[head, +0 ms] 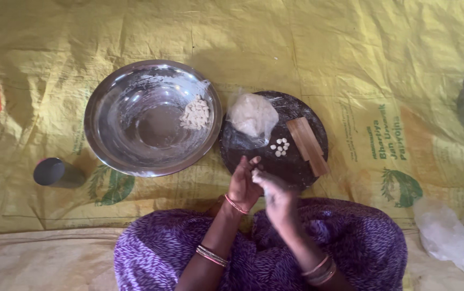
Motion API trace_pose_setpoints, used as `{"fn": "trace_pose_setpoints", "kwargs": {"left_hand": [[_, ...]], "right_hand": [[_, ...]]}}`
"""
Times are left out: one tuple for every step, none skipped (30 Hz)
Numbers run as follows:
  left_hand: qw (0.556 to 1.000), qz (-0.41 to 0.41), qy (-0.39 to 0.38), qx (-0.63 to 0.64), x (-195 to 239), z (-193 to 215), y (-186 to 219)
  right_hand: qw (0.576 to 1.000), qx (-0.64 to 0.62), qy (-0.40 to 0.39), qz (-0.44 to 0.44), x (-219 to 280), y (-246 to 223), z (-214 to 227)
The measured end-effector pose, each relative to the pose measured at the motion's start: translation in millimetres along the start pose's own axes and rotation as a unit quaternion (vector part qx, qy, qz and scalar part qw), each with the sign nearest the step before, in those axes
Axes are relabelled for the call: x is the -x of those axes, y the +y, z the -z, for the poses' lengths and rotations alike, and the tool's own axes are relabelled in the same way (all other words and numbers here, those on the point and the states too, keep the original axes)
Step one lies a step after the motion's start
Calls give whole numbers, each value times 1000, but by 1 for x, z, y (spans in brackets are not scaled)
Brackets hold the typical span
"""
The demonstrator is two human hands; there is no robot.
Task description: The person sits on the floor and repeatedly rolls small pieces of dough between their palms to form uniform balls. They place the finished balls on a wooden board next to a metal bowl containing more dough.
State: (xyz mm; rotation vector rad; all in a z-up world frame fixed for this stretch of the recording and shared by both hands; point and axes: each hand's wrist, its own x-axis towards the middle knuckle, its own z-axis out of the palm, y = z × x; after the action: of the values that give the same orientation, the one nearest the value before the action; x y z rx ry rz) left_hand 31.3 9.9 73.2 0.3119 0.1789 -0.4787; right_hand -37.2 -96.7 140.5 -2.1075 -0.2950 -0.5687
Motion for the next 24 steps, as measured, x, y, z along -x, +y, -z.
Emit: {"fn": "trace_pose_setpoints", "kwargs": {"left_hand": [[1000, 17, 13, 22, 3, -6, 6], [999, 21, -6, 32, 6, -11, 13], [999, 22, -23, 44, 10, -15, 20], [997, 23, -40, 55, 12, -17, 28], [999, 18, -33, 12, 15, -19, 27], [999, 13, -26, -31, 16, -19, 25], [997, 10, -21, -72, 16, -19, 19], [999, 25, -15, -39, 21, -18, 11], [999, 36, -15, -9, 19, -20, 4], [999, 48, -15, 20, 17, -21, -4], [999, 49, 13, 20, 17, -21, -10], [998, 49, 41, 21, 15, -20, -16], [996, 47, 71, 23, 15, -17, -20], [1000, 16, 23, 14, 15, -13, -20], [1000, -17, -22, 5, 16, -9, -19], [996, -52, -66, -4, 16, -6, -16], [991, -48, -114, 48, 14, -3, -8], [981, -44, -163, 99, 10, 0, 1], [965, -38, -210, 151, 7, 4, 9], [958, -36, -238, 154, 5, 9, 16], [950, -32, -267, 155, 1, 13, 21], [942, -28, -297, 156, -1, 17, 23], [937, -22, -299, 180, -4, 23, 22], [931, -17, -301, 204, -4, 29, 19]], "right_hand": [[999, 26, -22, 20, 5, -15, -8], [997, 52, -45, 40, 12, -28, -15], [993, 77, -69, 61, 15, -36, -22], [992, 70, -74, 68, 13, -38, -28], [992, 67, -81, 69, 15, -37, -29], [992, 63, -89, 70, 15, -34, -28], [992, 58, -97, 55, 13, -28, -28], [992, 53, -105, 40, 10, -21, -26], [992, 48, -108, 32, 1, -13, -25], [993, 43, -108, 31, -7, -7, -23], [993, 36, -110, 30, -11, -4, -22], [993, 30, -112, 30, -12, -2, -22], [992, 29, -118, 20, -11, -3, -23], [992, 29, -123, 10, -7, -5, -24], [991, 26, -131, -1, -2, -9, -24], [991, 15, -131, 20, 2, -13, -25], [991, 2, -130, 42, 6, -18, -28], [990, -12, -129, 63, 8, -22, -32], [990, 5, -127, 68, 9, -26, -36], [989, 22, -125, 72, 11, -29, -40], [989, 40, -120, 78, 10, -31, -44], [988, 30, -126, 89, 10, -33, -49], [986, 22, -130, 100, 10, -34, -53], [985, 14, -134, 112, 9, -33, -57]]}}
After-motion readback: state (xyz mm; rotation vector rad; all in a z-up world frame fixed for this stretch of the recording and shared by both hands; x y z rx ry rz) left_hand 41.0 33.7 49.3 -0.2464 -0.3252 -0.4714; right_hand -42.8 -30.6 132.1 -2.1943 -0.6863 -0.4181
